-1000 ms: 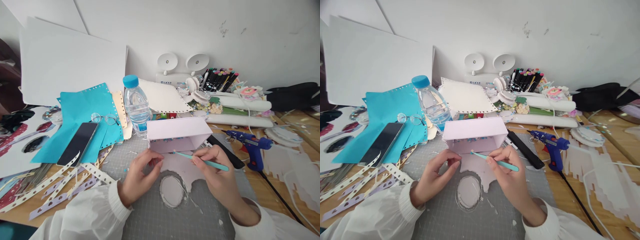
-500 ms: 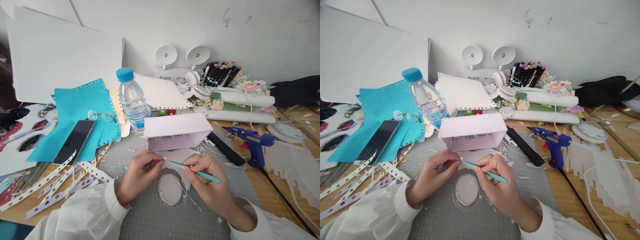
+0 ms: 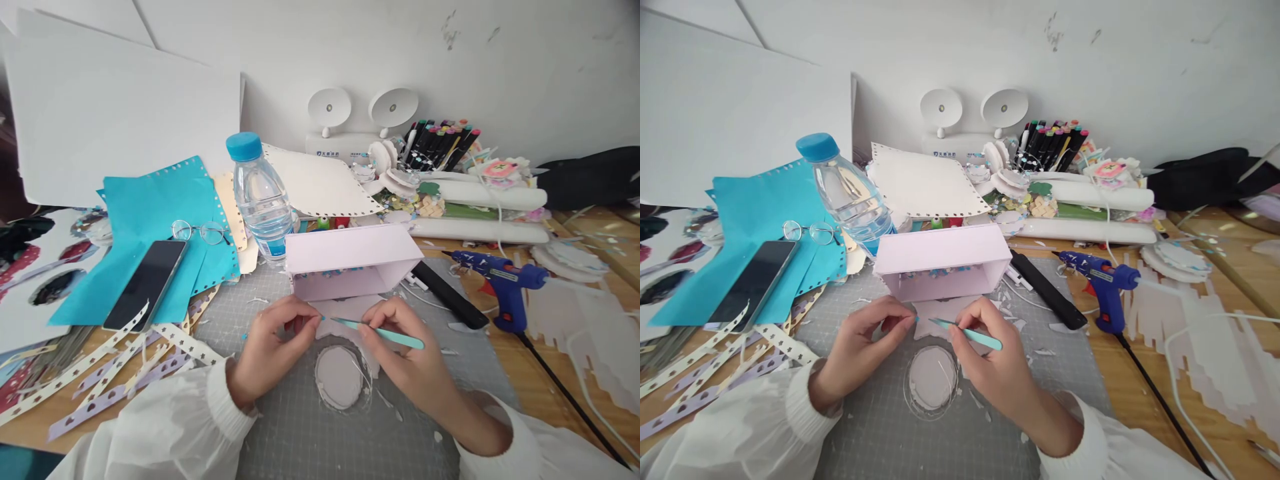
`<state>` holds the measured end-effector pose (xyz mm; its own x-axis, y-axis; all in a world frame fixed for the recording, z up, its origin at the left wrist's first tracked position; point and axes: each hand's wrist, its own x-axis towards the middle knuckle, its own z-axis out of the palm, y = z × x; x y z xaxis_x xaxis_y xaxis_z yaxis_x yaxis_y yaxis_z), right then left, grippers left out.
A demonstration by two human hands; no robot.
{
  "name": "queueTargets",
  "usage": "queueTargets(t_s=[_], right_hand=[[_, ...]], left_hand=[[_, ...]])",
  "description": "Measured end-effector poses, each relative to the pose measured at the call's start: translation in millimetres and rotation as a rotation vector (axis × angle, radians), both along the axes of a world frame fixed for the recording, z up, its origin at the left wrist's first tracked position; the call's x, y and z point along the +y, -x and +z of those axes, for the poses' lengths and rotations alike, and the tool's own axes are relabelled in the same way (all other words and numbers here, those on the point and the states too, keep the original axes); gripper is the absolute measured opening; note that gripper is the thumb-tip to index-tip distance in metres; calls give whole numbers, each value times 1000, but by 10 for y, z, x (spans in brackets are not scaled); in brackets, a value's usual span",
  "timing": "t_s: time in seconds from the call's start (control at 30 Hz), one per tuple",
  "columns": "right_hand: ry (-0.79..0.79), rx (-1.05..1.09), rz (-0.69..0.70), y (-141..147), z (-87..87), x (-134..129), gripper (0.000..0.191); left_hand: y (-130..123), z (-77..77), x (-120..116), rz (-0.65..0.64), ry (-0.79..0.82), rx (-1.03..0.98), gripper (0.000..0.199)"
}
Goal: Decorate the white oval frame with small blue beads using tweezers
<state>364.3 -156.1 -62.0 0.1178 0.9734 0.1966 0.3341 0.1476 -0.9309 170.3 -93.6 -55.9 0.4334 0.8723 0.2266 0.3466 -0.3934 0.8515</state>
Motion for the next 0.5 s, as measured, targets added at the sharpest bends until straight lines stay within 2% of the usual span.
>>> queueTargets(t_s=[0.2, 0.33, 0.5], right_hand=[[141, 111, -38, -53, 40, 19, 18], [225, 218, 11, -97, 41, 50, 17], [280, 557, 99, -116, -30, 85, 16]], left_hand=[[20, -20, 0, 24, 42, -16, 10], [29, -38, 19, 22, 123, -53, 13], [28, -47, 40, 27, 167, -76, 15]])
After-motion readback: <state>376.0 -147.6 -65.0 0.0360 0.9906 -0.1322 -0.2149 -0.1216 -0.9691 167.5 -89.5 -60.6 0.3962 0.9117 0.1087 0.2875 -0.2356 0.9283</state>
